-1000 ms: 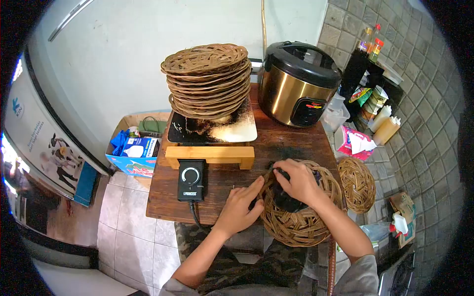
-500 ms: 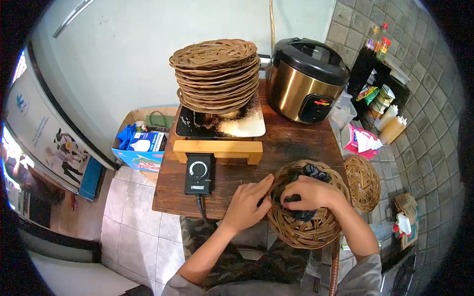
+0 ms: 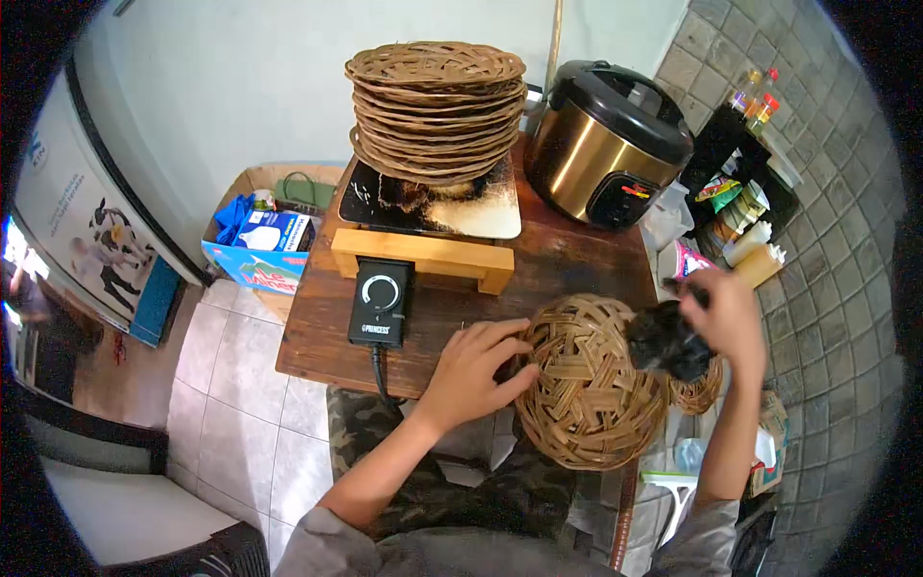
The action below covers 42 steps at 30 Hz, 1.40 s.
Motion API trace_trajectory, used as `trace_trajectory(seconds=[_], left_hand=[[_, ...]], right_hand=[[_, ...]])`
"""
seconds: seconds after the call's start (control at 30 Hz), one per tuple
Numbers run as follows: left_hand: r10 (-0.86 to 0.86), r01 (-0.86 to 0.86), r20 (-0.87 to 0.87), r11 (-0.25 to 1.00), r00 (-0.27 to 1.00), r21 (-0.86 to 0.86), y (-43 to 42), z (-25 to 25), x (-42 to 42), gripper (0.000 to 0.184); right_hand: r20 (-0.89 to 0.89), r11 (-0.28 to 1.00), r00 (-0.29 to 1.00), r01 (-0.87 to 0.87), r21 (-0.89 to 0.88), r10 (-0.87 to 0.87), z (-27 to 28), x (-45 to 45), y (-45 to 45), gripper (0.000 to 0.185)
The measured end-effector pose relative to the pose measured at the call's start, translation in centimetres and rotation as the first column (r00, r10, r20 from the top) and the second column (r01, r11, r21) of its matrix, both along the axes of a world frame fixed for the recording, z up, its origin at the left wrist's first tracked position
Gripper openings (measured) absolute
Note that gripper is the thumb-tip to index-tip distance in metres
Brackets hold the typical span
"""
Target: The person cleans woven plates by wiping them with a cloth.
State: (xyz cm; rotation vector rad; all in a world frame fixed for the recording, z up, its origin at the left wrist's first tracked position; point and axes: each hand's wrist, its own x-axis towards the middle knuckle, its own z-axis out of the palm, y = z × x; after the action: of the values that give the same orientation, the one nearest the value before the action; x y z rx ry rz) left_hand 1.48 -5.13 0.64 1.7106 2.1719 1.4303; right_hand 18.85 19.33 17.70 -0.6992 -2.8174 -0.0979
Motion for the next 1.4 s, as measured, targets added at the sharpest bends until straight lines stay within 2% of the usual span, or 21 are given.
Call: trace_trajectory(seconds=[0.03, 0.1, 0.13, 0.2, 0.23, 0.27, 0.33, 0.37, 0.43, 0.53, 0.6, 0.7, 0.83, 0.9, 0.97, 1.03, 1.13, 1.27, 1.33, 1.4], left_hand=[[0.022, -0.021, -0.019, 0.999, 1.000, 0.035, 0.0, 0.1, 0.1, 0.028], [0.004, -0.003, -0.014, 0.999, 1.000, 0.041, 0.2, 0.4, 0.2, 0.027], [-0.006, 0.007, -0.014, 0.998, 1.000, 0.057, 0.4, 0.5, 0.2, 0.028], [-0.032, 0.029, 0.049, 0.998, 0.998, 0.063, 0.2, 0.3, -0.2, 0.028], [-0.050, 0.041, 0.107, 0.996, 0.993, 0.077, 0.2, 0.2, -0.5, 0.028], [-0.050, 0.042, 0.105, 0.996, 0.993, 0.074, 0.2, 0.1, -0.5, 0.028], [0.006, -0.021, 0.203, 0.997, 0.979, 0.071, 0.2, -0.1, -0.5, 0.033], [0.010, -0.024, 0.206, 0.998, 0.978, 0.064, 0.2, -0.1, -0.4, 0.033], [0.016, -0.015, 0.120, 1.000, 0.993, -0.011, 0.4, -0.1, -0.4, 0.043], [-0.050, 0.064, 0.128, 0.992, 0.991, -0.105, 0.3, 0.0, -0.4, 0.049], [-0.054, 0.069, 0.120, 0.991, 0.991, -0.118, 0.2, -0.1, -0.5, 0.049], [-0.070, 0.085, 0.118, 0.988, 0.991, -0.132, 0.4, -0.1, -0.6, 0.049], [-0.053, 0.070, 0.112, 0.986, 0.992, -0.151, 0.5, 0.0, -0.7, 0.053], [-0.057, 0.071, 0.096, 0.986, 0.994, -0.152, 0.5, -0.2, -0.7, 0.054], [-0.059, 0.070, 0.077, 0.986, 0.995, -0.151, 0.5, -0.2, -0.6, 0.055], [-0.057, 0.071, 0.093, 0.984, 0.994, -0.161, 0.5, 0.1, -0.6, 0.056], [-0.056, 0.071, 0.088, 0.981, 0.995, -0.178, 0.6, 0.1, -0.6, 0.056], [-0.045, 0.056, 0.064, 0.982, 0.997, -0.180, 0.7, 0.1, -0.7, 0.056], [-0.053, 0.065, 0.071, 0.983, 0.996, -0.174, 0.6, -0.1, -0.6, 0.056], [-0.051, 0.064, 0.075, 0.981, 0.996, -0.185, 0.6, 0.2, -0.6, 0.057]], right_hand=[[-0.155, 0.996, 0.983, -0.091, 0.028, 0.094, 0.5, 0.5, 0.8, 0.014], [-0.272, 0.985, 0.948, -0.173, -0.014, 0.163, 2.0, 0.6, 0.3, 0.013], [-0.272, 0.985, 0.949, -0.169, -0.018, 0.158, 1.8, 0.3, 0.3, 0.013], [-0.262, 0.929, 0.917, -0.344, -0.135, 0.301, 0.9, -0.3, -0.3, 0.013], [-0.170, 0.908, 0.943, -0.323, -0.267, 0.286, 0.5, -0.9, -1.4, 0.013], [-0.191, 0.849, 0.905, -0.424, -0.317, 0.380, -1.7, -1.5, -1.1, 0.015], [-0.084, 0.784, 0.881, -0.455, -0.423, 0.466, -4.5, -3.0, -2.7, 0.017], [-0.069, 0.753, 0.829, -0.536, -0.381, 0.555, -7.2, -3.8, -2.6, 0.017], [-0.077, 0.690, 0.821, -0.523, -0.501, 0.566, -9.7, -4.8, -4.4, 0.015], [-0.137, 0.669, 0.790, -0.586, -0.457, 0.598, -11.3, -5.7, -4.4, 0.015], [-0.127, 0.740, 0.773, -0.633, -0.226, 0.622, -11.3, -5.9, -3.9, 0.018], [-0.206, 0.726, 0.776, -0.630, -0.275, 0.596, -11.9, -6.2, -3.4, 0.018], [-0.224, 0.791, 0.804, -0.588, -0.166, 0.551, -12.3, -7.3, -2.9, 0.021], [-0.231, 0.831, 0.837, -0.535, -0.156, 0.496, -12.6, -7.7, -2.8, 0.020], [-0.341, 0.881, 0.855, -0.455, -0.132, 0.391, -13.3, -8.1, -2.5, 0.019], [-0.330, 0.904, 0.876, -0.409, -0.125, 0.351, -13.2, -7.9, -2.5, 0.017], [-0.353, 0.962, 0.914, -0.252, -0.107, 0.200, -13.3, -7.9, -1.9, 0.015], [-0.358, 0.942, 0.913, -0.274, -0.192, 0.193, -13.6, -8.1, -1.5, 0.015], [-0.407, 0.902, 0.861, -0.398, -0.168, 0.304, -13.7, -8.1, -1.7, 0.015], [-0.397, 0.887, 0.859, -0.422, -0.187, 0.324, -13.5, -8.1, -1.9, 0.016]])
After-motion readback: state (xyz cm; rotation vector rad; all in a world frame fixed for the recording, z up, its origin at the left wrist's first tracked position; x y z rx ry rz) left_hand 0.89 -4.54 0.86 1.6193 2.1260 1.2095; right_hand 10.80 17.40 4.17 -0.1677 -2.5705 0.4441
